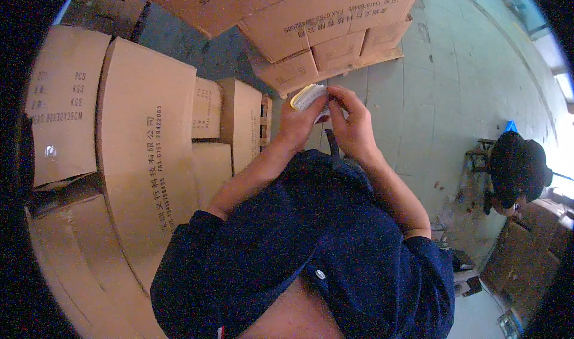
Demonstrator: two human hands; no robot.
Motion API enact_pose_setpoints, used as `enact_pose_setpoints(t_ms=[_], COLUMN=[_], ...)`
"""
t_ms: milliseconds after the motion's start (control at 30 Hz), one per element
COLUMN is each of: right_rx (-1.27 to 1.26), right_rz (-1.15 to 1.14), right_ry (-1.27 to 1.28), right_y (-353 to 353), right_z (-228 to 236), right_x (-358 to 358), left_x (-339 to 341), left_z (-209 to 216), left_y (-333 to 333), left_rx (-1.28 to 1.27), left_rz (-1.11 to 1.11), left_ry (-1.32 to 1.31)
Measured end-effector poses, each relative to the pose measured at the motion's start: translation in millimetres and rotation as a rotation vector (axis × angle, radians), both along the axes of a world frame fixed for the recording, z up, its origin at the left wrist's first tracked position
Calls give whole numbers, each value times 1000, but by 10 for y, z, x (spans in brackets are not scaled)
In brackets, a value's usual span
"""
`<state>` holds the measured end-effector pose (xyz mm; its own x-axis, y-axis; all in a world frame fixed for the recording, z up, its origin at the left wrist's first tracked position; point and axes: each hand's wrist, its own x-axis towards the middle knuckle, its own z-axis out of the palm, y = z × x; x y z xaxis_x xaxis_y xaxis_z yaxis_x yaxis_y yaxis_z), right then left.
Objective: The recorder peels adhesive labels from a stack and applies them to specific locations on stacked cardboard boxes in a warehouse.
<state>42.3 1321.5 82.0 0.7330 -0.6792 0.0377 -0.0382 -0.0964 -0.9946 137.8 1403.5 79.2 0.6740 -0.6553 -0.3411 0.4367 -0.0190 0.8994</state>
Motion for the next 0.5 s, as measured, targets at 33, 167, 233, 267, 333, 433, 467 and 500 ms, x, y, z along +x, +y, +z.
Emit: enact_pose_setpoints(t_ms=[33, 167, 233, 267, 333, 433, 467, 500], right_rx=[-21, -57, -89, -121, -68, -25, -36, -35], right_rz=[-9, -6, -12, -17, -25, -41, -44, -43], right_ry=[-13, -34, -13, 3, 30, 59, 59, 62], right_y=[23, 77, 79, 82, 113, 117, 115, 123], right_z=[3, 64, 49, 44, 46, 21, 11, 10], right_x=[8, 29, 23, 20, 28, 30, 30, 34], left_x=[-3, -3, -15, -23, -21, -9, -11, -10], left_z=[-15, -52, -44, -42, -99, -219, -222, -208], left_y=[-1, 1, -6, -9, -7, -6, -6, 0], left_rx=[-1, -5, 12, -7, -24, -56, -55, -52], left_rz=[0, 12, 8, 21, 41, 44, 43, 43], left_ry=[3, -98, -135, -154, -172, -271, -278, -285])
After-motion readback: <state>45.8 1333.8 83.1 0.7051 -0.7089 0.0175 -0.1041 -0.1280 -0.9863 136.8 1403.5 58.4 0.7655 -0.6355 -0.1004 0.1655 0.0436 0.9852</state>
